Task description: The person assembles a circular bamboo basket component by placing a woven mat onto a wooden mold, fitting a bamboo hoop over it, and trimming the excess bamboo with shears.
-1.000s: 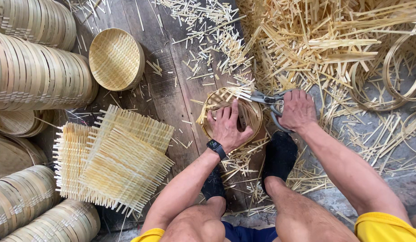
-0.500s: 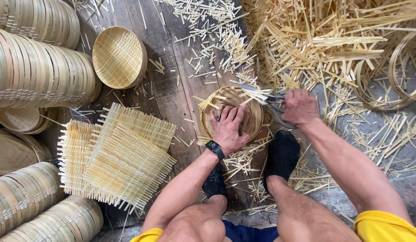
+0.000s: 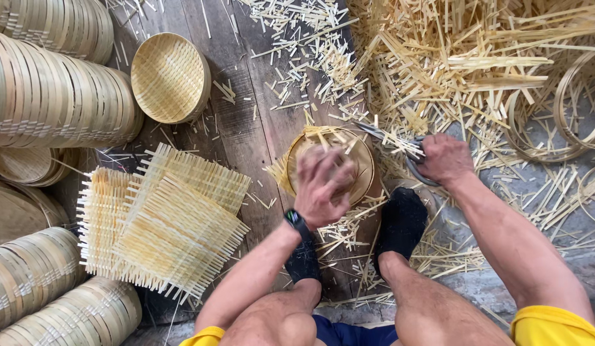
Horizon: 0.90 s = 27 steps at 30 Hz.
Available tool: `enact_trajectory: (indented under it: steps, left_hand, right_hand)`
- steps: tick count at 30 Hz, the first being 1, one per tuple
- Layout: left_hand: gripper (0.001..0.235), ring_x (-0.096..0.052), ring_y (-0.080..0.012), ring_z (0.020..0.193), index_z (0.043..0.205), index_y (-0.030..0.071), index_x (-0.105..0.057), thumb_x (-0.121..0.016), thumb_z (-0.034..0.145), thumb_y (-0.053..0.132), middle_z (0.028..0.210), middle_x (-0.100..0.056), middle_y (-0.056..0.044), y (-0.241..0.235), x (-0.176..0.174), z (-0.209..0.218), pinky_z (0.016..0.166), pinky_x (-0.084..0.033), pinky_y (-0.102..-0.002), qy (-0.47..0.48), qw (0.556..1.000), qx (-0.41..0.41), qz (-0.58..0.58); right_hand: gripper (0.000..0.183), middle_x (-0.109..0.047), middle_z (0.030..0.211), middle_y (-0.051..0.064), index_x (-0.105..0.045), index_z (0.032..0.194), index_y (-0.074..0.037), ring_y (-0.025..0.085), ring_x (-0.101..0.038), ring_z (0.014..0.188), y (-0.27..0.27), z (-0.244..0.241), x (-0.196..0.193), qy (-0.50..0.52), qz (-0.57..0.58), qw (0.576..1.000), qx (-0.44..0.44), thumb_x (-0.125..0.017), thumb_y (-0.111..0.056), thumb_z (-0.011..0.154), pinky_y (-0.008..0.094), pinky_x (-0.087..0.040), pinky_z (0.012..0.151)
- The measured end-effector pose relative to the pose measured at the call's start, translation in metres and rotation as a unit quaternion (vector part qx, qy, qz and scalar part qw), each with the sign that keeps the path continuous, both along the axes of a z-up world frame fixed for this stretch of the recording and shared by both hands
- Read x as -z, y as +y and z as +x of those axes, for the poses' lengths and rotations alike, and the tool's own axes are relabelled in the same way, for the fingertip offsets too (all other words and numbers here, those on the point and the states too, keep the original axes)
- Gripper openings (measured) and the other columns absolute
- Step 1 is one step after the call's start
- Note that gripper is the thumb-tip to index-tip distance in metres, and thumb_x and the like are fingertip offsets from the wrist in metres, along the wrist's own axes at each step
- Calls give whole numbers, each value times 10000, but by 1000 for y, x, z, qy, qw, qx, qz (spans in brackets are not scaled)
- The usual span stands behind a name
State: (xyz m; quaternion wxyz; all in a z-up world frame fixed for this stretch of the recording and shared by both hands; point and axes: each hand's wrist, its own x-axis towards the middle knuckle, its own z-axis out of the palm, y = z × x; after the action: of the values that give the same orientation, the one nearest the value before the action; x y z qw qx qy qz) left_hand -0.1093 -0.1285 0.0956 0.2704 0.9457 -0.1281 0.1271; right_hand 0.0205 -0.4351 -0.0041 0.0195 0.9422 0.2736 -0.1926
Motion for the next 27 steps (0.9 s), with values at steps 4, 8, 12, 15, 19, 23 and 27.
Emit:
enact_trajectory:
  steps: [4, 8, 12, 15, 19, 23, 27]
  left_hand:
    - [1268, -192, -500, 1444, 1600, 84, -175, -911, 674, 543, 1575, -184, -301, -22, 8, -1, 1132, -136, -694, 220, 939, -256, -66]
    - [1138, -319, -471, 1426, 1587, 146, -258, -822, 667, 506, 1529, -296, -245, -25, 11, 7, 1213, -229, -646, 215, 953, -214, -28]
    - [1097, -267, -549, 1413, 1531, 201, -301, -825, 613, 492, 1549, -271, -256, -20, 6, 13, 1172, -250, -637, 267, 943, -196, 14]
    - [1143, -241, -569, 1396, 1582, 278, -289, -867, 614, 463, 1545, -159, -372, -20, 3, 6, 1126, -250, -659, 224, 951, -210, 31]
    - [1167, -262, -574, 1421, 1590, 325, -261, -883, 605, 390, 1541, -175, -359, -21, 2, 5, 1165, -284, -645, 243, 956, -166, 11]
    - [1134, -293, -563, 1423, 1547, 374, -298, -894, 585, 308, 1573, -158, -319, -20, -4, 14, 1153, -311, -619, 298, 948, -112, 17]
    - [1072, -313, -496, 1448, 1490, 402, -402, -899, 548, 283, 1613, -150, -227, -7, -9, 15, 1149, -291, -631, 317, 945, -63, 47]
  right_hand:
    - [603, -634, 952, 168, -625, 1001, -4, 266, -628, 885, 7, 2, -29, -11, 11, 1000, -3, -647, -585, 839, 411, -567, 788]
    - [654, -612, 1057, 203, -603, 1106, 4, 300, -591, 985, 46, 1, -50, 20, -4, 1000, 22, -609, -617, 901, 442, -525, 881]
    - [554, -642, 1062, 170, -623, 1099, -14, 273, -621, 988, 60, 7, -39, 8, -27, 1000, 8, -576, -536, 923, 409, -561, 838]
    - [423, -664, 1041, 161, -631, 1132, -30, 240, -649, 936, 35, 11, -24, 70, -77, 994, -12, -508, -426, 1050, 374, -592, 785]
    - [432, -657, 906, 161, -646, 994, -19, 226, -635, 764, 30, 6, -14, -57, 4, 998, -32, -574, -436, 910, 355, -577, 648]
    - [441, -648, 853, 149, -618, 910, -31, 227, -625, 745, 47, 6, -7, -147, 32, 986, -67, -590, -452, 780, 340, -575, 651]
    - [364, -642, 929, 148, -625, 1030, -44, 215, -643, 769, 21, 9, -9, 59, -73, 995, -24, -477, -373, 1076, 373, -587, 649]
